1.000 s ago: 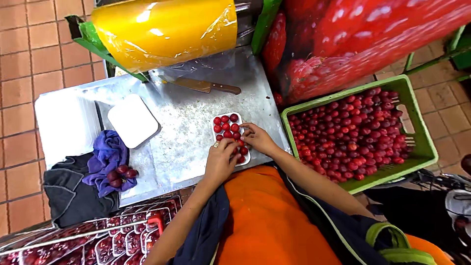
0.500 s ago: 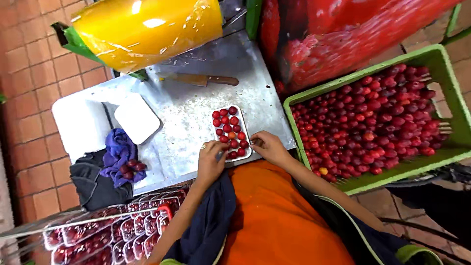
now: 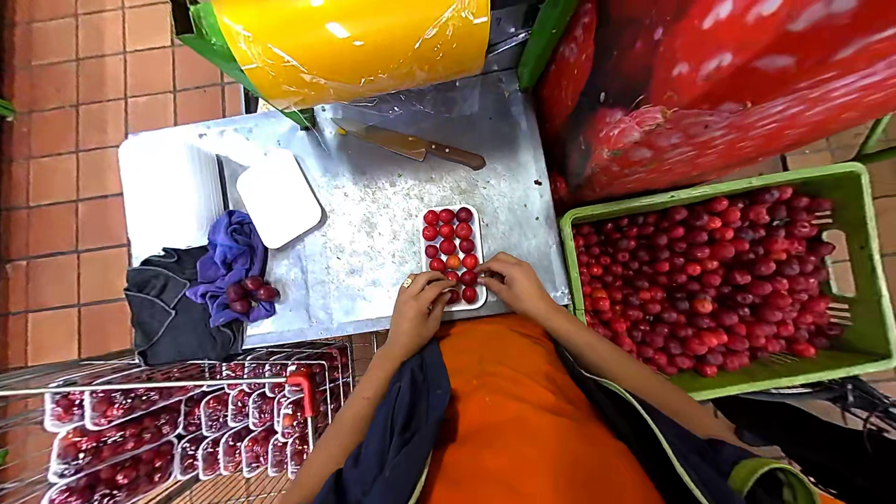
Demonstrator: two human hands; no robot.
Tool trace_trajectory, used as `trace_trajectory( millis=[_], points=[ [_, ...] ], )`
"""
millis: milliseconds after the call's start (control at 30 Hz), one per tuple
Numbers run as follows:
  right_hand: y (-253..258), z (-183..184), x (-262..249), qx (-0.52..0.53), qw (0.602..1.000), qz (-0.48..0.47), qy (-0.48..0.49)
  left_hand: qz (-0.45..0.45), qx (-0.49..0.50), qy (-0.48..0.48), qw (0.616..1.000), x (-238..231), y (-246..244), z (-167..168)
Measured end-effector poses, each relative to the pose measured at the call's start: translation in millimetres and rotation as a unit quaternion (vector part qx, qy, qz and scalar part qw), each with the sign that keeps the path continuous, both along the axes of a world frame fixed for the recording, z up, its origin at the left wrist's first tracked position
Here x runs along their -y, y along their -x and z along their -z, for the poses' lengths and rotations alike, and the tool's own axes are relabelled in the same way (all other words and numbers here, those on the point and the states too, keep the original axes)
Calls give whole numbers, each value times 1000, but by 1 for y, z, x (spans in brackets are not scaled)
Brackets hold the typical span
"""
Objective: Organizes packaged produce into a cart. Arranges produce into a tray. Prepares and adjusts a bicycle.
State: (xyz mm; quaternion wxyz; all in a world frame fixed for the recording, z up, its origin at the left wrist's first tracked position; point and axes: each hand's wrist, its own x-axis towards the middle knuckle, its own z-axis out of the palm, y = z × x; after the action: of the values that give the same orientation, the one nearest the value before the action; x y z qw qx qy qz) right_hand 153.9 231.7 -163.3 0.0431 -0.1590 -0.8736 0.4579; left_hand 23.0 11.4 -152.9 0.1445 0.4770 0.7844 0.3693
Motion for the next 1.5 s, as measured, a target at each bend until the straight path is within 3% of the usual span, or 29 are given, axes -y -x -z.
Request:
trace_trajectory(
  millis=[233, 333, 400, 500, 600, 700, 800, 933, 1167, 1367, 1500],
  points=[
    [-18, -15, -2, 11, 999, 33, 16, -9, -7, -17, 1000, -6, 9, -8],
    [-64, -27, -14, -59, 994, 93, -9, 20, -37, 9, 999, -25, 17, -23],
    [-107, -28, -37, -86, 981, 153, -85, 58, -61, 50, 995, -37, 16, -30],
    [-180, -14, -88, 40, 937, 265, -223, 80, -64, 55, 993, -45, 9, -31],
    [-227, 16, -114, 233, 917, 206, -250, 86, -51, 35, 994, -48, -1, -31],
    [-225, 35, -107, 306, 914, 85, -254, 111, -41, 27, 993, -52, -7, -31],
    [-206, 42, -121, 305, 904, 60, -292, 126, -40, 31, 991, -64, -9, -33],
    [-188, 33, -121, 369, 894, 35, -252, 151, -42, 29, 987, -77, -15, -39],
    [-189, 27, -114, 421, 889, 105, -148, 102, -10, -1, 995, -71, -17, -39],
    [-184, 26, -108, 448, 874, 127, -141, -14, 18, -43, 999, -51, -8, -39],
    [-188, 32, -127, 392, 908, 104, -102, -31, 45, -51, 997, -43, -8, -39]
  ],
)
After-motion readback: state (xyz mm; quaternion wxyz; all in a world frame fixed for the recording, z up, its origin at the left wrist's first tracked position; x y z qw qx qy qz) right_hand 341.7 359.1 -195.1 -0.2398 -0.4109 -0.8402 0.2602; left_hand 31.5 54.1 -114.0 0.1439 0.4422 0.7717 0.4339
